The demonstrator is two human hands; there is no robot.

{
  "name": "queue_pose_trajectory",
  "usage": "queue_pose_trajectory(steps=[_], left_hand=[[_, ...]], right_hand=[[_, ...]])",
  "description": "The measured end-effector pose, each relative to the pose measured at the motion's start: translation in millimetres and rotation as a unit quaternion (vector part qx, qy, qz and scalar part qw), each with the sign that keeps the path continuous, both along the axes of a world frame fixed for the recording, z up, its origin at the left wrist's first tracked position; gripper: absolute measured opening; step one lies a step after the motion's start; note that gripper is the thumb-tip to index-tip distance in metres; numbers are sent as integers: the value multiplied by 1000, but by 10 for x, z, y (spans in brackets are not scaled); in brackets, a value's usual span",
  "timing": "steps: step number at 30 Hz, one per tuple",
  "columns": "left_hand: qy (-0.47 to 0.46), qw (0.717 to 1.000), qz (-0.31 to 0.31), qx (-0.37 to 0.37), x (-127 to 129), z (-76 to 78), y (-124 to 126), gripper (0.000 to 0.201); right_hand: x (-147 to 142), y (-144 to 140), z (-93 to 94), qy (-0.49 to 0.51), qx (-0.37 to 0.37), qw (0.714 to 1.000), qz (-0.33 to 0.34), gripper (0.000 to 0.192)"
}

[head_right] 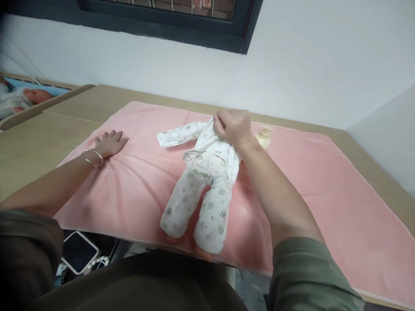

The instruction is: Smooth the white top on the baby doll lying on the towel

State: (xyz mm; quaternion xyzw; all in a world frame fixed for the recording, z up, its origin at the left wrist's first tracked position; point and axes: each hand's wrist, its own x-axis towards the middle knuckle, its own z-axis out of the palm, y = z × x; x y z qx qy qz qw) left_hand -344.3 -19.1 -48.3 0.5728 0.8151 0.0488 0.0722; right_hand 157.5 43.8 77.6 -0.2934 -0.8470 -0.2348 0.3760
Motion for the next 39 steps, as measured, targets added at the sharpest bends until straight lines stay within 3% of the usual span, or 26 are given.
queue_pose_trajectory(steps=[6, 13, 17, 20, 22, 24, 27, 30, 33, 35, 37, 39], left_hand=[[12, 1000, 2, 0, -68, -40, 11, 64], [25, 1000, 15, -8, 77, 36, 40, 64], [25, 999, 21, -3, 281, 91, 46, 67], [10, 999, -24, 31, 569, 149, 86, 71], [-18, 996, -73, 49, 854, 221, 124, 72], [-59, 991, -98, 69, 1211, 324, 158, 74], [-111, 971, -180, 112, 1830, 517, 181, 74], [-198, 929, -260, 174, 2452, 741, 179, 71], [-377, 850, -298, 214, 3010, 1001, 203, 65], [-547, 771, -261, 195, 3337, 1188, 259, 63], [-709, 668, -194, 116, 3626, 1363, 347, 66], [-800, 578, -156, 28, 3880, 1501, 448, 71]], right_hand=[[-79, -112, 137, 1, -10, 1000, -1, 35], [-194, -150, -133, -7, -58, 998, -1, 34], [-246, -200, -268, -19, -53, 998, -1, 35], [-295, -295, -365, -51, -66, 996, -18, 34], [-326, -391, -424, -48, -87, 993, -69, 31], [-359, -512, -482, -22, -124, 984, -128, 26], [-419, -714, -576, -17, -213, 963, -166, 33], [-472, -862, -663, -11, -258, 952, -162, 35], [-430, -894, -663, 50, -253, 955, -150, 34], [-296, -856, -580, 122, -214, 955, -166, 40], [-76, -790, -446, 193, -145, 948, -207, 50], [188, -712, -306, 229, -83, 939, -242, 54]])
